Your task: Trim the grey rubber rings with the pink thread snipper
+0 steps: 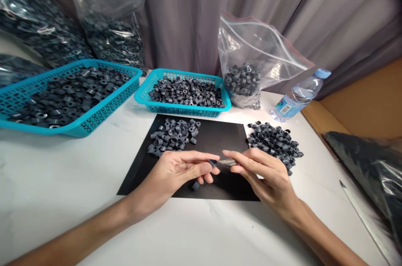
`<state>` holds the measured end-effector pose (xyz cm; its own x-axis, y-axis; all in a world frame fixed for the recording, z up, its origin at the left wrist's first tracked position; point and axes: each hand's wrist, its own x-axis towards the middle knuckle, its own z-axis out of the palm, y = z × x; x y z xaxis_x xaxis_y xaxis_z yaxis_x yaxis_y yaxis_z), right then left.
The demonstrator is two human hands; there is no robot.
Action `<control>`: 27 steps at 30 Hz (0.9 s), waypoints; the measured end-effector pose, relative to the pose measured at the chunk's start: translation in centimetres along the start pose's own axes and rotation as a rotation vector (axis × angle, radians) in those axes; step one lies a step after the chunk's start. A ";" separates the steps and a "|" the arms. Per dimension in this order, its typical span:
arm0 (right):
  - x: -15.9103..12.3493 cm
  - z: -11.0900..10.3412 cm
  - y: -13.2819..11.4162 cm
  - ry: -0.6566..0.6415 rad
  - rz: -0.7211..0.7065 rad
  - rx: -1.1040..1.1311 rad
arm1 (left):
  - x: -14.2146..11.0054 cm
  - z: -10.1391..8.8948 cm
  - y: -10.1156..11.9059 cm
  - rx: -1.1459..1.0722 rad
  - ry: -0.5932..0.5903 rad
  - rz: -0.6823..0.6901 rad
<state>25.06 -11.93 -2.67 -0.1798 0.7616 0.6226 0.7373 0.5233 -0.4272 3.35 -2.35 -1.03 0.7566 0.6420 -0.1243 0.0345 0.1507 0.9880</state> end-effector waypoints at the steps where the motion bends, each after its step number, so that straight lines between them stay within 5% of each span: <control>1: 0.0 0.0 0.1 -0.008 -0.004 0.007 | 0.0 0.0 0.0 -0.004 0.002 -0.001; 8: -0.1 0.0 0.4 -0.035 0.011 0.000 | 0.0 -0.1 -0.1 -0.002 0.004 -0.021; 17: -1.0 2.6 2.8 0.014 0.314 -0.243 | 0.0 -0.3 -0.4 0.032 0.076 -0.028; 27: -1.3 3.9 3.1 -0.040 0.231 -0.516 | 0.2 -0.6 -0.5 0.034 0.096 0.005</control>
<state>25.00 -9.83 -7.36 0.0066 0.8531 0.5217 0.9814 0.0947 -0.1673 3.06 -1.90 -1.64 0.6911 0.7117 -0.1258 0.0544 0.1224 0.9910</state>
